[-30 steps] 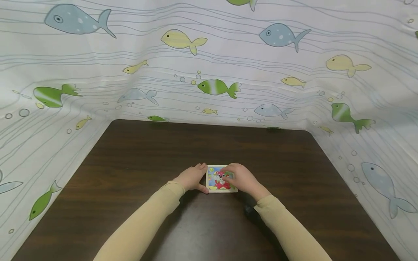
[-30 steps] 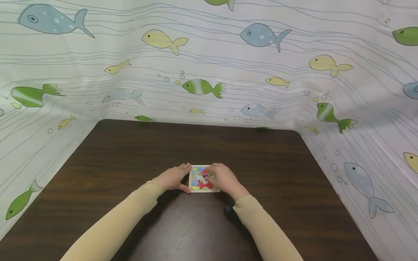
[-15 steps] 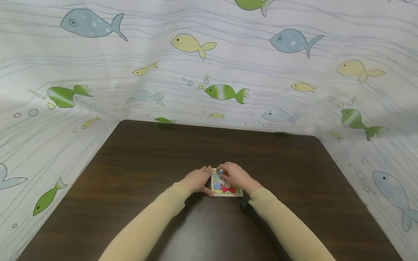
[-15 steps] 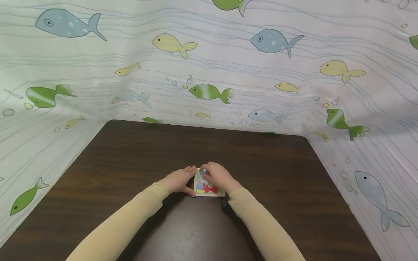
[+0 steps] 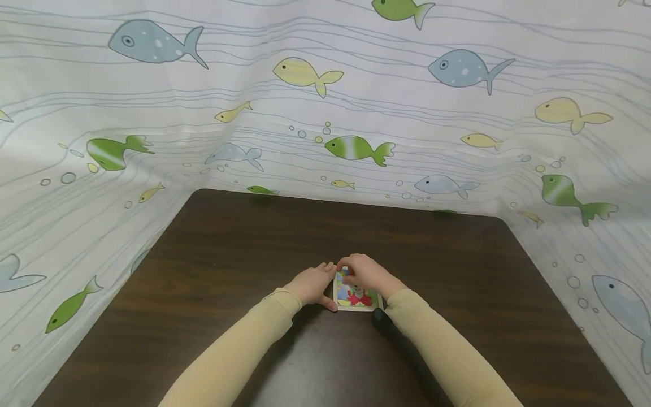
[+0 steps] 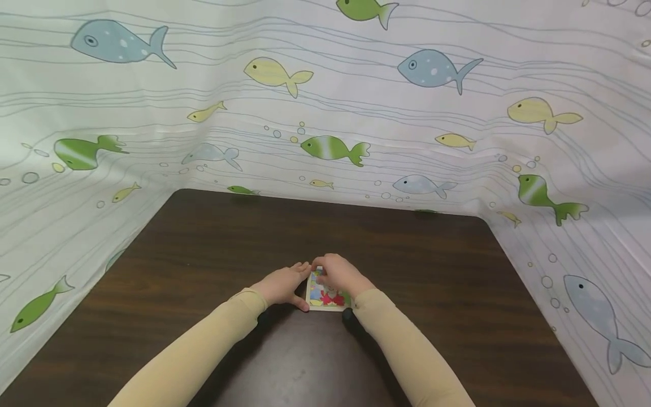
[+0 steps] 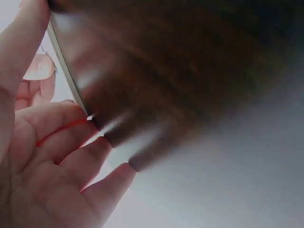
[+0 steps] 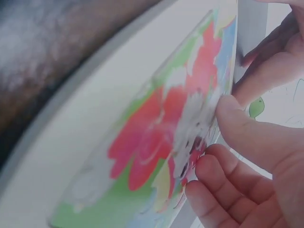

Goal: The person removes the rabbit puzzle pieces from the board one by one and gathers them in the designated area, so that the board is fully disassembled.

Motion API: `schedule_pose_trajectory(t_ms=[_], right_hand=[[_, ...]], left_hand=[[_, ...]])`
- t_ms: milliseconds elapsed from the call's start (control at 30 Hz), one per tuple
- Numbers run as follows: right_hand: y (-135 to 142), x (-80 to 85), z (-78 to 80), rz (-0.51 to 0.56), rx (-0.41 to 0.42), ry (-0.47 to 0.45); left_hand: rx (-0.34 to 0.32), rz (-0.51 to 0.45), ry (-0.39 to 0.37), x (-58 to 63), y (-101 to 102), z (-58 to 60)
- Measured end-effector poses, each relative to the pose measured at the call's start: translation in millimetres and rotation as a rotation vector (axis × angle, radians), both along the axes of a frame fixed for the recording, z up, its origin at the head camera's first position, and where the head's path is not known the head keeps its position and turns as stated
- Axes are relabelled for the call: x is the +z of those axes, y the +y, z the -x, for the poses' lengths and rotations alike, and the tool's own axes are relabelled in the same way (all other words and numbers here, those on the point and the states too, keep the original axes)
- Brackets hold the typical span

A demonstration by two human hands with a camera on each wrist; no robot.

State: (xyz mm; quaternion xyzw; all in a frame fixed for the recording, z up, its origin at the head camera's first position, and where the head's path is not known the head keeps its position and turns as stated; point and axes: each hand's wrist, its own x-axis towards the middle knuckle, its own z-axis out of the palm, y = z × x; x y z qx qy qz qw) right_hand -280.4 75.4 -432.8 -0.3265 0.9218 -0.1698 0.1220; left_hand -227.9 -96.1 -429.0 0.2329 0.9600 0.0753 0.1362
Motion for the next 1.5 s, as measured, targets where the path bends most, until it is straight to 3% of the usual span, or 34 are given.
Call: schedule_pose_trajectory(t_ms=[300, 733, 1167, 1500], right_hand=[[-2, -0.7, -0.6, -0.031, 0.029, -0.010], [-3, 1.1, 4.1, 0.037, 0.028, -0.055], [-7, 14.4, 5.1, -0.057, -0.002, -0.078], [-11, 11.1, 8.3, -0.129, 0.015, -0.045]], left_hand=[[0.017, -0.008, -0.012, -5.3, -1, -1.3], [0.004, 0.035, 0.008, -2.2, -2, -0.1], [-0.004, 0.015, 0.017, 1.4, 2, 2.5], [0.004, 0.000, 0.021, 6.3, 3, 0.6]])
